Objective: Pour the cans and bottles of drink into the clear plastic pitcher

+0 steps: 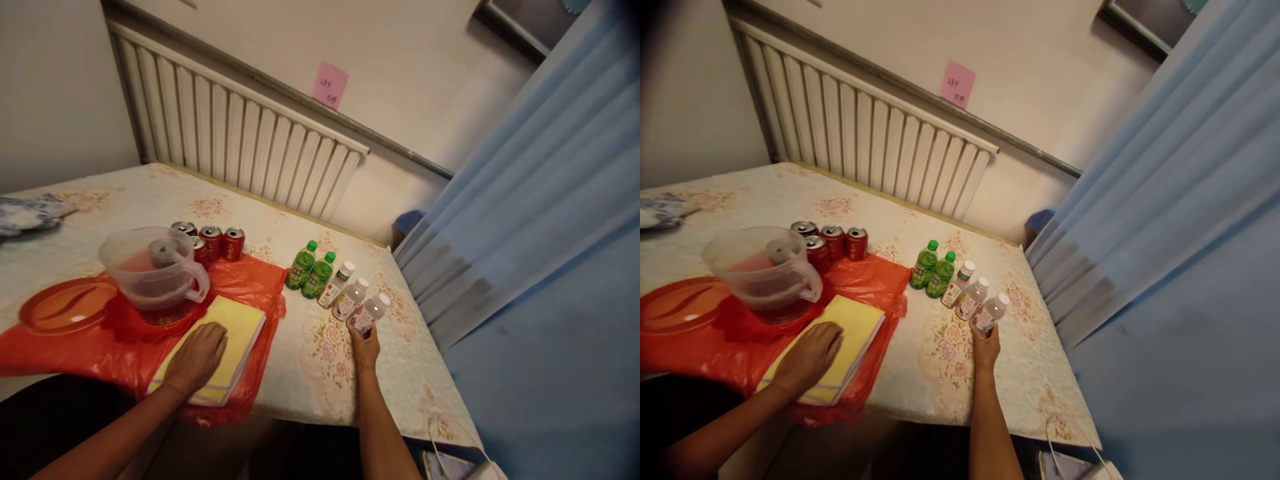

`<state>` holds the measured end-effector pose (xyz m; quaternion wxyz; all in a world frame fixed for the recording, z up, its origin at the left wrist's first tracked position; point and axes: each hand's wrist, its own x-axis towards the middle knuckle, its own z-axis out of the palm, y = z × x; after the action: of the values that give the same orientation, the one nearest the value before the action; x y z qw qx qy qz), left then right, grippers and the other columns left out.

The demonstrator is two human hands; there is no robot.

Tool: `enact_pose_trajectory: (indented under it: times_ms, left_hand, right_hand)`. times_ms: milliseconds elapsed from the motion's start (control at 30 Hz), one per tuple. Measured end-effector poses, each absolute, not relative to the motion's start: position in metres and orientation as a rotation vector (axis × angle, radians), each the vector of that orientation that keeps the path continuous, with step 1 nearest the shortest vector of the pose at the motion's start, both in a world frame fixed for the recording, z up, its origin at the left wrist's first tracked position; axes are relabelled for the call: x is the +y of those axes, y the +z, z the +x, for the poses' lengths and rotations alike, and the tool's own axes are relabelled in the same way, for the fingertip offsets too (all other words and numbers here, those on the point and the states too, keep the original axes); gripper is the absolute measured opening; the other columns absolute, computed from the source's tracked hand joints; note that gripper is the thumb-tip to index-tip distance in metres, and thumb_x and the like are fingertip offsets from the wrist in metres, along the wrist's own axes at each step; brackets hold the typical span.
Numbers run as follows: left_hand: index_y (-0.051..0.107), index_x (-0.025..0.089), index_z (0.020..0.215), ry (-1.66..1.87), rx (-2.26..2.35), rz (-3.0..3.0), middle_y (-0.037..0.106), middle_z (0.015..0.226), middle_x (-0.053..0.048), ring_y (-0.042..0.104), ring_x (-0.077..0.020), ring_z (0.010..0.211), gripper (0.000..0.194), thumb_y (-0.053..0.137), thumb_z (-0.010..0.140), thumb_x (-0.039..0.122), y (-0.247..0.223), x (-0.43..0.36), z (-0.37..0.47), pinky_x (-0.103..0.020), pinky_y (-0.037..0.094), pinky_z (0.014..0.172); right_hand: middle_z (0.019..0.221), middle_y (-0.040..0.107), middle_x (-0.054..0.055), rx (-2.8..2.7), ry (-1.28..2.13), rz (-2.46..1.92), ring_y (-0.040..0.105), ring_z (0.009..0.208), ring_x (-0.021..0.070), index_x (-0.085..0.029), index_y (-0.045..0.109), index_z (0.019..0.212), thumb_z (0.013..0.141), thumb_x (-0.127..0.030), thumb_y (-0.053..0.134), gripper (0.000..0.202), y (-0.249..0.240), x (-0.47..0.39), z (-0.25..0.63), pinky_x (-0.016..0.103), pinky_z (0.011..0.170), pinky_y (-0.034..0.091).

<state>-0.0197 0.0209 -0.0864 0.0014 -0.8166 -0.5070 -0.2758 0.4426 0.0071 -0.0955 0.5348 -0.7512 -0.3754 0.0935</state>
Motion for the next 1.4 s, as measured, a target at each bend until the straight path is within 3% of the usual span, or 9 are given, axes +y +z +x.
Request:
enact_pose_trajectory:
  times_ms: [167, 300, 467, 767, 1000, 1400]
  left_hand:
    - [0.062, 0.018, 0.093, -0.887, -1.602, -2.547, 0.063, 0.092, -0.010, 0.058, -0.0271, 0.091, 0.022, 0.042, 0.099, 0.025, -0.083, 0.017, -0.018, -0.043, 0.047, 0.088]
    - [0.062, 0.018, 0.091, -0.918, -1.611, -2.555, 0.063, 0.092, -0.010, 0.058, -0.0269, 0.092, 0.022, 0.042, 0.099, 0.023, -0.083, 0.016, -0.018, -0.042, 0.047, 0.089]
    - [0.061, 0.018, 0.091, -0.881, -1.631, -2.560, 0.062, 0.092, -0.010, 0.057, -0.0268, 0.092, 0.022, 0.042, 0.099, 0.022, -0.084, 0.015, -0.018, -0.041, 0.046, 0.089]
    - [0.060, 0.019, 0.088, -0.958, -1.650, -2.575, 0.062, 0.090, -0.009, 0.056, -0.0263, 0.091, 0.020, 0.042, 0.098, 0.022, -0.089, 0.013, -0.019, -0.041, 0.045, 0.088]
    - [0.061, 0.019, 0.090, -1.074, -1.724, -2.635, 0.065, 0.093, -0.010, 0.058, -0.0266, 0.093, 0.019, 0.043, 0.096, 0.023, -0.083, 0.015, -0.021, -0.042, 0.045, 0.090]
    - [0.052, 0.022, 0.084, -1.268, -1.869, -2.903, 0.063, 0.086, -0.005, 0.059, -0.0211, 0.081, 0.013, 0.041, 0.091, 0.022, -0.047, 0.050, -0.004, -0.033, 0.043, 0.076]
  right_hand:
    - [0.101, 0.074, 0.007, -0.798, 0.209, -1.827, 0.066, 0.081, 0.0214, -0.017, 0.061, 0.115, 0.061, -0.056, 0.072, 0.067, -0.101, 0.003, 0.439, 0.029, 0.074, 0.051]
    - [0.111, 0.072, 0.014, -0.723, 0.175, -1.873, 0.067, 0.089, 0.0253, -0.013, 0.056, 0.125, 0.062, -0.055, 0.067, 0.076, -0.107, -0.003, 0.434, 0.033, 0.078, 0.052]
    - [0.113, 0.071, 0.017, -0.729, 0.143, -1.916, 0.067, 0.092, 0.0270, -0.010, 0.057, 0.128, 0.067, -0.052, 0.060, 0.074, -0.108, -0.018, 0.423, 0.035, 0.083, 0.052]
    - [0.099, 0.075, 0.016, -0.852, 0.145, -1.969, 0.069, 0.091, 0.0308, -0.011, 0.067, 0.112, 0.072, -0.049, 0.053, 0.057, -0.114, -0.048, 0.374, 0.040, 0.089, 0.050]
    - [0.102, 0.072, 0.016, -1.285, -0.106, -1.933, 0.066, 0.097, 0.0298, -0.015, 0.068, 0.105, 0.088, -0.041, 0.048, 0.037, -0.122, -0.061, 0.329, 0.039, 0.089, 0.050]
    - [0.090, 0.069, 0.011, -1.410, -0.238, -1.954, 0.064, 0.087, 0.0265, -0.019, 0.066, 0.098, 0.097, -0.043, 0.043, 0.033, -0.119, -0.060, 0.325, 0.037, 0.082, 0.049]
